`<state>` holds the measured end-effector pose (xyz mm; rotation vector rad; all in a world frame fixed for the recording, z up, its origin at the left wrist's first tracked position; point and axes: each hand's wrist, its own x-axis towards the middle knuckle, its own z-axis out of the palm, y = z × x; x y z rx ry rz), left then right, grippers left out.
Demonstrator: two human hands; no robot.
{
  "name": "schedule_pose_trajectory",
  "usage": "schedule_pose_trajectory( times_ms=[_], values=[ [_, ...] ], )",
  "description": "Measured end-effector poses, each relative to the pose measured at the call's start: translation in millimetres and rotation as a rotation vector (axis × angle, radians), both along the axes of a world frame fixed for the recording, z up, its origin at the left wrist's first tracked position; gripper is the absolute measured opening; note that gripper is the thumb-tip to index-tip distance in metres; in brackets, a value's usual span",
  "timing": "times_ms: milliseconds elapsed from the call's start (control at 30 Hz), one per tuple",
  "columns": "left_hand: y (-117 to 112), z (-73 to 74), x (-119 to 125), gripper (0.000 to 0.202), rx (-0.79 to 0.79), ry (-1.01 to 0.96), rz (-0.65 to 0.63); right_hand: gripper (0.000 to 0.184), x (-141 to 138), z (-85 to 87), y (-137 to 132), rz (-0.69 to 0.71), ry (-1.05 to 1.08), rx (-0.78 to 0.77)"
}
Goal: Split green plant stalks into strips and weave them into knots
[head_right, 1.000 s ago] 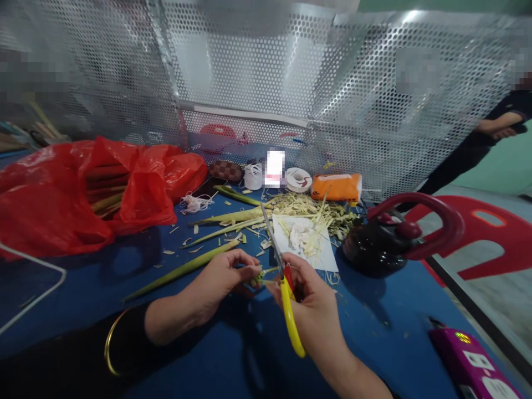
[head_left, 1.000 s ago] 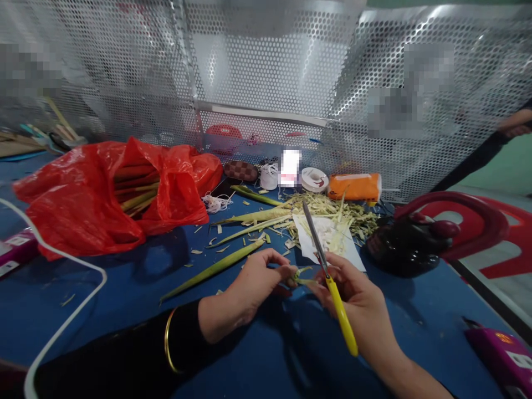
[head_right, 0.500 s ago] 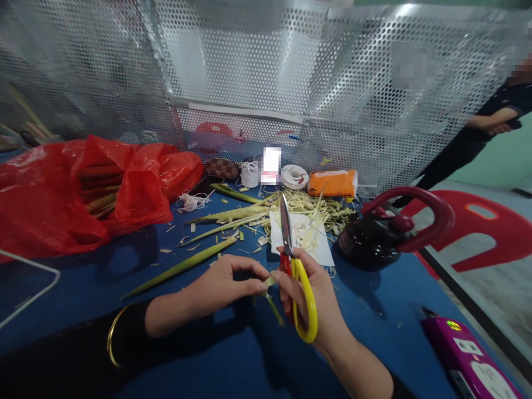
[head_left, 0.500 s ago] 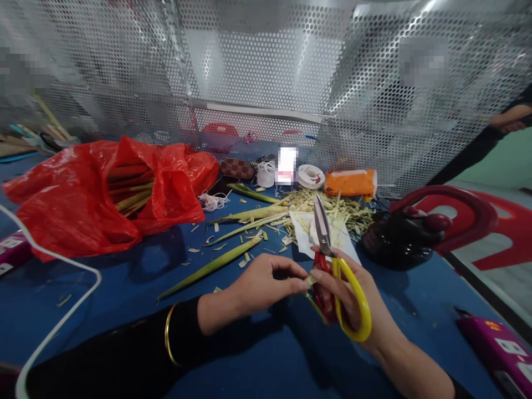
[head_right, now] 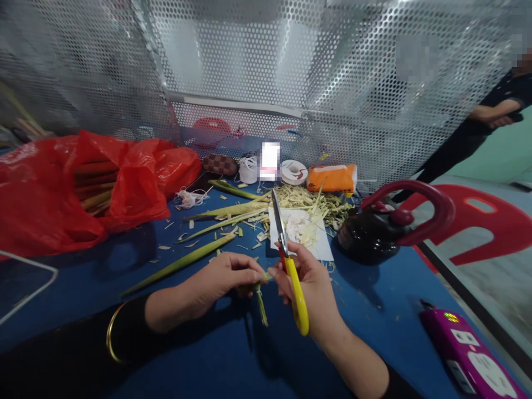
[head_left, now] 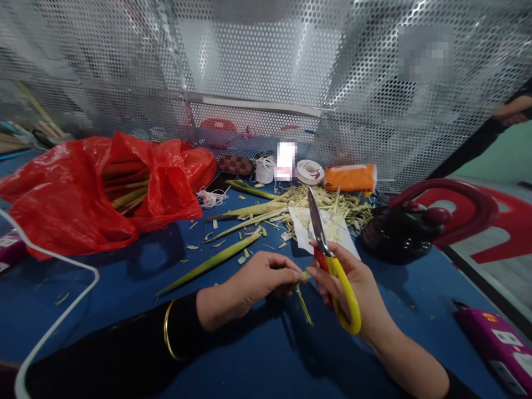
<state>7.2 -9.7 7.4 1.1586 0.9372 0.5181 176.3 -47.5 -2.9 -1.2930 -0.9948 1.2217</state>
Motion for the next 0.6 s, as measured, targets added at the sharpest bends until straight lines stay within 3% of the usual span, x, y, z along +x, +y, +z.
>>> schedule_pose_trajectory(
  times_ms=[200, 333, 467, 600],
  values=[
    [2.3, -0.6, 0.2, 0.024, 0.076, 0.046, 0.052, 0.054, 6.4, -5.3, 2.5, 0.007, -0.126, 0.098],
    [12.4, 1.5, -5.0, 0.019, 0.117, 0.035, 0.123, 0.055, 29.5, 6.6, 8.8, -0.053, -0.375, 0.245],
    [25.6, 2.0, -13.5, 0.016, 0.146, -0.034, 0.213, 0.064, 58.2, 20.2, 12.5, 0.070, -0.581, 0.207],
    [34.4, 5.3, -20.7, 0.016, 0.165, -0.073, 0.306, 0.065, 70.1, 21.1, 12.6, 0.202, -0.658, 0.170]
  ],
)
